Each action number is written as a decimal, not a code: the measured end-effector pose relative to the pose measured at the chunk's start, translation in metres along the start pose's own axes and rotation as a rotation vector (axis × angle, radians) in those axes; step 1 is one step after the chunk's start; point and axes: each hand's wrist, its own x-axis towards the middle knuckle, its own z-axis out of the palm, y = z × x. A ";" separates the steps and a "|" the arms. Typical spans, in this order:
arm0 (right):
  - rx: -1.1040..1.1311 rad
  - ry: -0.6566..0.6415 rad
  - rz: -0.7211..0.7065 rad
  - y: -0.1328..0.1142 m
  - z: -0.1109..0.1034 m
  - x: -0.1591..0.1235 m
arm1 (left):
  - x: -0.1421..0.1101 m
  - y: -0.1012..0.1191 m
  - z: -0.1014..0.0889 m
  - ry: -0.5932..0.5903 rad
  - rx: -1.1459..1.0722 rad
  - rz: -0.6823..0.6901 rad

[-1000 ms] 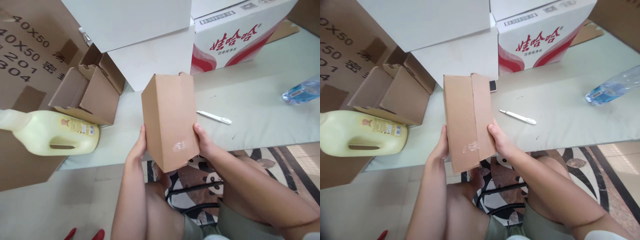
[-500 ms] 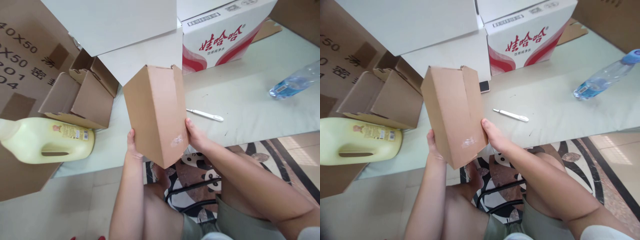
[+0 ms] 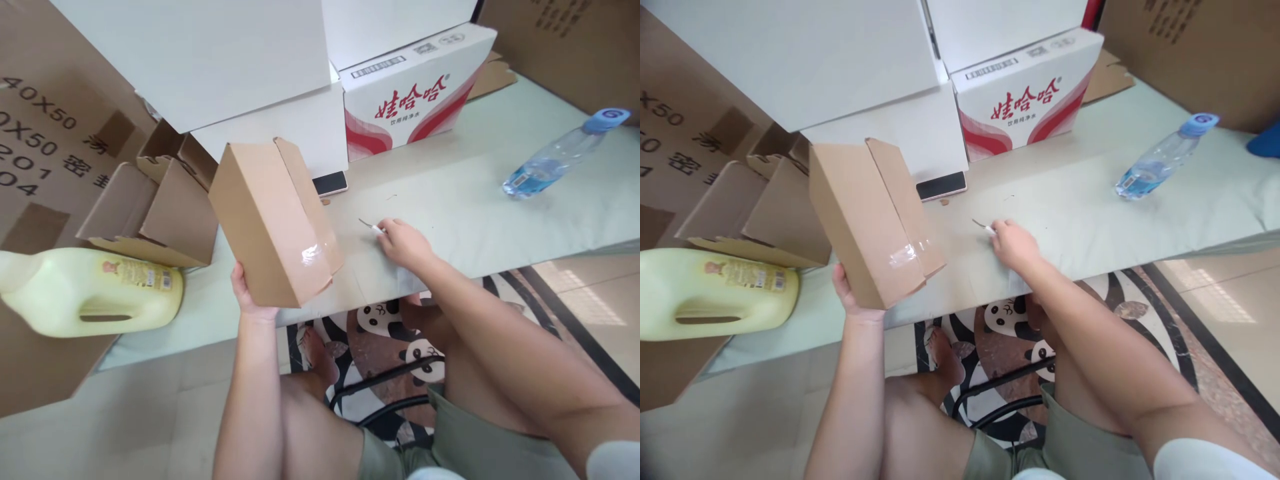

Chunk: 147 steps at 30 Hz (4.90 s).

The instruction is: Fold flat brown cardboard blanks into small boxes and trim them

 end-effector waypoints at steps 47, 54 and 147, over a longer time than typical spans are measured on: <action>0.515 0.160 -0.351 -0.042 -0.009 -0.047 | 0.008 -0.002 0.008 0.131 -0.199 0.053; 0.514 0.164 -0.403 -0.042 -0.003 -0.046 | 0.007 -0.001 0.010 0.134 -0.184 0.087; 0.543 0.079 -0.380 -0.036 0.003 -0.034 | 0.011 0.004 0.021 0.214 -0.289 -0.444</action>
